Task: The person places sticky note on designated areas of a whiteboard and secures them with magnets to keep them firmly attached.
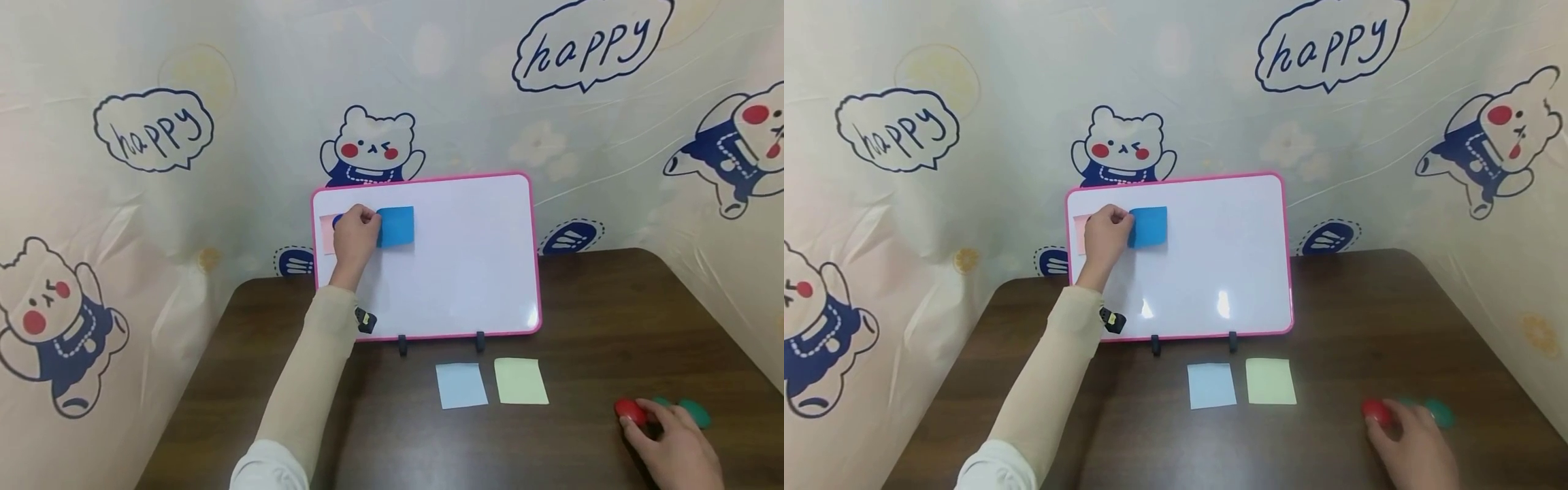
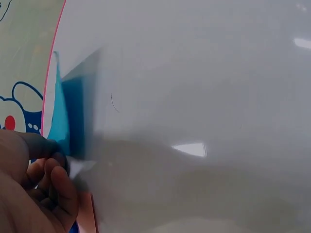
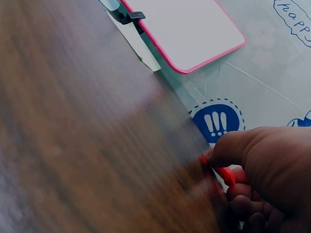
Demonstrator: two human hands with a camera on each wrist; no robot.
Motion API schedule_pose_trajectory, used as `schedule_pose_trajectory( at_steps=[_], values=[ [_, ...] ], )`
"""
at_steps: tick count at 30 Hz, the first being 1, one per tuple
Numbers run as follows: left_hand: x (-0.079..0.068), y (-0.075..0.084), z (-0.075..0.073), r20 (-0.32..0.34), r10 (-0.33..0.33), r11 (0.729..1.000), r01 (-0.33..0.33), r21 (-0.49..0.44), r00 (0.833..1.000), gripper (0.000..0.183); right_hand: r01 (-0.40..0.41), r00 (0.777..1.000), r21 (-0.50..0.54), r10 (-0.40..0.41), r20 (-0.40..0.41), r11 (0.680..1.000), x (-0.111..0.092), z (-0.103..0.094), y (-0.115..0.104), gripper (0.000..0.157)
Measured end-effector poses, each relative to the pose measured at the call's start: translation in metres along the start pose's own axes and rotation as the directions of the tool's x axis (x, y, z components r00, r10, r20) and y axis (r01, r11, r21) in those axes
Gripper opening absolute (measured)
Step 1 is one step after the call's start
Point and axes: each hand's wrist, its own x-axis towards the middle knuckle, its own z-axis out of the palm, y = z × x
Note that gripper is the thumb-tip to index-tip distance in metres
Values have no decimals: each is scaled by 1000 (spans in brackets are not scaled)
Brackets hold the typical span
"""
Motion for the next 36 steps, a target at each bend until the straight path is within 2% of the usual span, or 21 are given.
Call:
schedule_pose_trajectory(
  at_steps=[8,21,27,32,36],
  values=[
    [-1,4,2,-27,6,999,-5,50,1000,19,-5,1000,-8,5,13,1000,1,-1,0,68],
    [-2,4,3,-14,-7,996,8,93,1000,19,-19,1000,-18,19,-9,1000,0,0,-2,66],
    [-3,5,3,-19,6,994,-3,112,1000,19,10,1000,-12,-10,21,1000,0,-3,-1,70],
    [-2,4,6,-29,2,988,2,154,1000,29,7,999,-16,-6,40,1000,0,-4,-1,73],
    [-2,2,9,-35,53,982,-46,185,998,28,1,999,-18,0,53,1000,0,-3,-1,74]
  ],
)
